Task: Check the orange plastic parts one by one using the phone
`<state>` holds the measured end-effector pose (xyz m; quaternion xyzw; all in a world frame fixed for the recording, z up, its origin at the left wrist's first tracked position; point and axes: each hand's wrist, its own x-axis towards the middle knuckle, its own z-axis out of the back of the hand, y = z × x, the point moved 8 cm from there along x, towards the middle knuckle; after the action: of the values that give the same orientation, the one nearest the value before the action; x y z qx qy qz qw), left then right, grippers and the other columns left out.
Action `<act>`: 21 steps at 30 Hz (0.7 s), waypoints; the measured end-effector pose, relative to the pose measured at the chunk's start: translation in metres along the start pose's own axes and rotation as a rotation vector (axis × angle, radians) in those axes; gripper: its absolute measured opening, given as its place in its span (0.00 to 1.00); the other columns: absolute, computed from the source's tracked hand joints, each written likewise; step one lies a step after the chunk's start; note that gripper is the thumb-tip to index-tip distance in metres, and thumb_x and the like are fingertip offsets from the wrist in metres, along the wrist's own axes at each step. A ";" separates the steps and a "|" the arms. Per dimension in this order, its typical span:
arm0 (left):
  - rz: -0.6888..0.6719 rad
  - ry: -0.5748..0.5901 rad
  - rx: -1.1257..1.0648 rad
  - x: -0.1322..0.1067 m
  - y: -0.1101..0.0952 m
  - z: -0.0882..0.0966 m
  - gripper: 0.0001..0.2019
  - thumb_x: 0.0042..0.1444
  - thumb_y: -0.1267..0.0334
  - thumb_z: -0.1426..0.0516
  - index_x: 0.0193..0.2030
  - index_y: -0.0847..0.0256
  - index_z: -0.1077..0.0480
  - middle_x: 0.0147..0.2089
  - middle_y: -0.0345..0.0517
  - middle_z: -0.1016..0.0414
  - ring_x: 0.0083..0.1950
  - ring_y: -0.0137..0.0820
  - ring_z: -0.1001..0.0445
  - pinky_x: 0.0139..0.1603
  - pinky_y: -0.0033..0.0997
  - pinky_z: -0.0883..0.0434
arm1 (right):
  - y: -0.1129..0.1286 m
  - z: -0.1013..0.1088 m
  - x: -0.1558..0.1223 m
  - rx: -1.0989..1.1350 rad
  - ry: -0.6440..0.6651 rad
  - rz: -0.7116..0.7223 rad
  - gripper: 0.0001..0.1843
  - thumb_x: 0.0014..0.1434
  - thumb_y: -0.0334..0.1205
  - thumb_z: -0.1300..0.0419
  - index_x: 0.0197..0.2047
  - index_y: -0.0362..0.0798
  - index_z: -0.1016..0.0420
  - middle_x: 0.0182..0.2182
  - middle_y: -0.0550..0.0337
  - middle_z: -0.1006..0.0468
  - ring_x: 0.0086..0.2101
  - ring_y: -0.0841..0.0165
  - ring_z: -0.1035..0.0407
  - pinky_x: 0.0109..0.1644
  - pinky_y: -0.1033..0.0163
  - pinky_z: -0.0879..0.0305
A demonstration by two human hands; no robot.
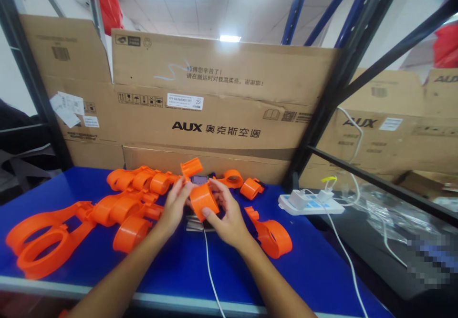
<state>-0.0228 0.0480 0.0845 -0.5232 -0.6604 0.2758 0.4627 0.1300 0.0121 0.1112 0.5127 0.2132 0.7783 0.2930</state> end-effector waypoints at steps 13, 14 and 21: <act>-0.104 0.138 0.292 -0.013 -0.011 -0.018 0.26 0.57 0.58 0.33 0.62 0.55 0.30 0.56 0.50 0.21 0.55 0.43 0.22 0.60 0.44 0.29 | 0.019 0.006 0.002 -0.288 0.031 0.159 0.37 0.66 0.47 0.37 0.74 0.54 0.45 0.68 0.47 0.35 0.65 0.51 0.38 0.69 0.41 0.39; -0.107 0.130 0.320 -0.013 -0.013 -0.017 0.26 0.58 0.57 0.34 0.62 0.55 0.30 0.56 0.50 0.21 0.56 0.44 0.23 0.61 0.44 0.29 | 0.019 0.008 0.001 -0.275 0.023 0.161 0.35 0.68 0.48 0.40 0.73 0.54 0.44 0.67 0.47 0.34 0.65 0.51 0.37 0.68 0.42 0.38; -0.088 0.078 0.541 -0.018 -0.062 0.029 0.27 0.55 0.58 0.32 0.62 0.54 0.24 0.48 0.51 0.17 0.44 0.46 0.18 0.45 0.39 0.24 | 0.016 0.019 0.000 -0.226 0.011 0.160 0.27 0.74 0.53 0.55 0.68 0.52 0.36 0.58 0.46 0.30 0.53 0.53 0.30 0.58 0.44 0.31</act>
<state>-0.0754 0.0160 0.1197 -0.3615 -0.5665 0.4014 0.6223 0.1435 0.0011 0.1283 0.4876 0.0841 0.8211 0.2845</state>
